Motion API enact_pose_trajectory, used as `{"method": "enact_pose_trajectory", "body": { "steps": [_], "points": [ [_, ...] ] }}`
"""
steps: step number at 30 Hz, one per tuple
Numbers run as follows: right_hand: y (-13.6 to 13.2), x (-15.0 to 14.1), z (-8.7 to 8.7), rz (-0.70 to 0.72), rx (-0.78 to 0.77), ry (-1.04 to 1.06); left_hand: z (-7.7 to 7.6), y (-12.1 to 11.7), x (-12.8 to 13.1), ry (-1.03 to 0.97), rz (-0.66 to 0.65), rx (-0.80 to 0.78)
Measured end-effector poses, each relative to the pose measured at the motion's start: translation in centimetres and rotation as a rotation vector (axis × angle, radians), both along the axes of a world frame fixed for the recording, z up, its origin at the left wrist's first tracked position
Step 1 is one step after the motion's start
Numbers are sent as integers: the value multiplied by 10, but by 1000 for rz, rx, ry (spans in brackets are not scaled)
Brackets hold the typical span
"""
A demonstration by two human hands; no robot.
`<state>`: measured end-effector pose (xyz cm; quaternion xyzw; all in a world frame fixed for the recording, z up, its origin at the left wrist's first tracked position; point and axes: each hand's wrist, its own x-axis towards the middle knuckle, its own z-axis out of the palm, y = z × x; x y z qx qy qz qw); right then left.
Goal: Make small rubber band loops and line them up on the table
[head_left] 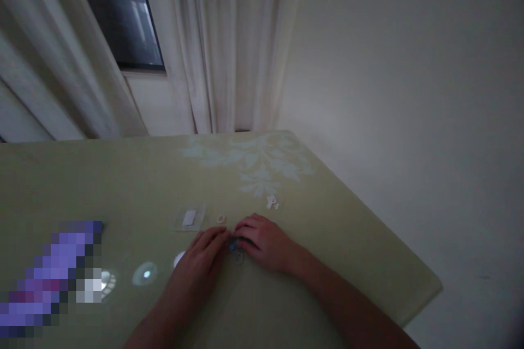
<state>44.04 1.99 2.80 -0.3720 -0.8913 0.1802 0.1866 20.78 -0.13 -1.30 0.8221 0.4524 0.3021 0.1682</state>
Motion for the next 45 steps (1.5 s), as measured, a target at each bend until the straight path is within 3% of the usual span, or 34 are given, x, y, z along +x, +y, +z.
{"method": "enact_pose_trajectory", "body": {
  "steps": [5,8,12,17,21,32,35,39,42,45],
  "points": [
    [-7,6,10,24,-70,16,27,-5,-5,-71,-151,-343],
    [-5,12,11,-34,-84,9,32,-4,-15,-92,-165,-444],
    [-4,17,14,-152,-112,50,27,-2,-19,-101,-89,-330],
    [-9,13,15,13,-170,65,26,-8,-3,-48,-87,-170],
    [-7,16,10,20,-161,-12,21,-7,2,-9,-63,-148],
    [17,35,-3,-290,-18,-25,14,10,-24,-47,157,-141],
    [15,36,-2,-299,-28,-8,12,9,-24,-18,120,-21],
    [7,40,10,-230,-98,8,18,-3,-11,84,-44,111],
    [1,37,13,-138,-173,44,22,-14,5,147,-167,93],
    [0,25,4,-93,-185,134,18,-16,15,163,-181,40]
  ]
}}
